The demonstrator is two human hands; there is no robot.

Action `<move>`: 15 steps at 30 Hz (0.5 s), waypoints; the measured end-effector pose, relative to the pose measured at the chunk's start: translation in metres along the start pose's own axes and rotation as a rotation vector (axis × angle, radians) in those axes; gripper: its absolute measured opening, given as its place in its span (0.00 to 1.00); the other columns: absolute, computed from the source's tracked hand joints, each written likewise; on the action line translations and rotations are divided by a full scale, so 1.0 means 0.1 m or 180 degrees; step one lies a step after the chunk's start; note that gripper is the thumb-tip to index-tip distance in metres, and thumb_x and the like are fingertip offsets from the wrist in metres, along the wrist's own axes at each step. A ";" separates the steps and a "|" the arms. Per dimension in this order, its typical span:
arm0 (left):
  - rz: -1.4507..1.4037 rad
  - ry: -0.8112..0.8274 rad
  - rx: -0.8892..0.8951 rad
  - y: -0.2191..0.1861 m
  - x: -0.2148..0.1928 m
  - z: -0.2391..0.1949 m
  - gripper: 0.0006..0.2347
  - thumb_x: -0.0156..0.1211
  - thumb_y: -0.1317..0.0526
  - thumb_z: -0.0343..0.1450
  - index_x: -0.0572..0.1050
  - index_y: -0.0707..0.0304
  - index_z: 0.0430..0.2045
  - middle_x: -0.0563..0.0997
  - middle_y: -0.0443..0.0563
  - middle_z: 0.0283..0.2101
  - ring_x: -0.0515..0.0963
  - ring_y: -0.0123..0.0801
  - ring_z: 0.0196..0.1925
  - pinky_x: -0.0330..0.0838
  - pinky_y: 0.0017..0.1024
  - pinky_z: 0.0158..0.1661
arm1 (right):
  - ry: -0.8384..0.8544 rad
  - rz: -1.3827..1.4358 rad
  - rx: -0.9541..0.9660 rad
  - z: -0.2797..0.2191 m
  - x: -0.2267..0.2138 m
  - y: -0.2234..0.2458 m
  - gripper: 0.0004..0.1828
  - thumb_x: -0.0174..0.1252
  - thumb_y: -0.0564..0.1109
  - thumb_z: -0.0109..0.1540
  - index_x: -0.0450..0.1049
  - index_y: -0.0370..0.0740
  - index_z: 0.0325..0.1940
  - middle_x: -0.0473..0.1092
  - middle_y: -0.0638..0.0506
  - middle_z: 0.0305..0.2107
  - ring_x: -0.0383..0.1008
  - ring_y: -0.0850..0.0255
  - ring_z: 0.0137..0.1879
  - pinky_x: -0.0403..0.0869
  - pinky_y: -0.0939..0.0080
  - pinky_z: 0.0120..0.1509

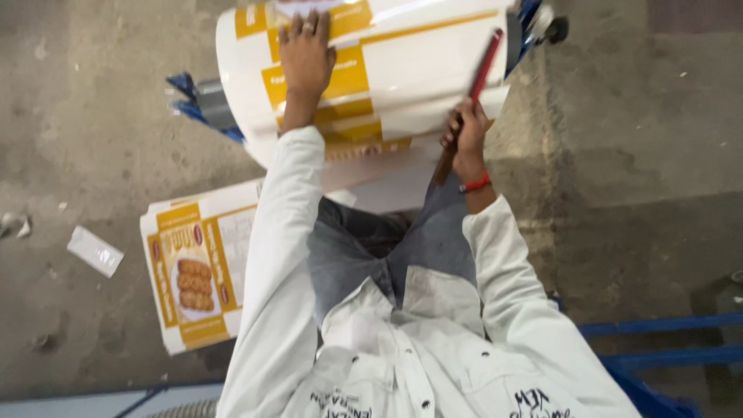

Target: The person uses a red handheld tool to score or cut a large stack of printed cookie packaging sheets while they are mounted on a rolling stand, then removes the top sheet and places it onto a stack on the floor.

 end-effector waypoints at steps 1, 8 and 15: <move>-0.0014 0.0058 -0.0030 0.01 0.02 0.15 0.28 0.67 0.58 0.68 0.67 0.59 0.65 0.72 0.59 0.65 0.67 0.56 0.67 0.57 0.62 0.62 | -0.0281 0.0013 -0.0196 0.18 -0.14 0.06 0.10 0.51 0.52 0.71 0.65 0.48 0.39 0.59 0.58 0.19 0.59 0.66 0.20 0.62 0.62 0.22; 0.0449 -0.0137 0.0262 -0.19 -0.25 -0.35 0.33 0.68 0.50 0.62 0.66 0.58 0.64 0.72 0.59 0.64 0.69 0.58 0.64 0.59 0.62 0.59 | 0.0253 -0.0301 -0.0074 -0.07 0.26 -0.40 0.17 0.45 0.59 0.74 0.63 0.50 0.36 0.57 0.60 0.18 0.57 0.68 0.19 0.61 0.65 0.21; -0.0192 0.0179 0.0196 -0.11 -0.42 -0.43 0.35 0.61 0.37 0.74 0.64 0.67 0.65 0.74 0.64 0.59 0.71 0.60 0.61 0.63 0.62 0.58 | 0.1603 -0.0285 0.0622 -0.59 0.82 0.11 0.15 0.48 0.57 0.73 0.63 0.48 0.38 0.53 0.60 0.16 0.53 0.70 0.15 0.59 0.66 0.19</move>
Point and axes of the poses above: each hand's wrist, its own z-axis towards the middle knuckle, its own x-axis out of the palm, y = z × x, the point moved 3 cm from there along z, towards the middle knuckle
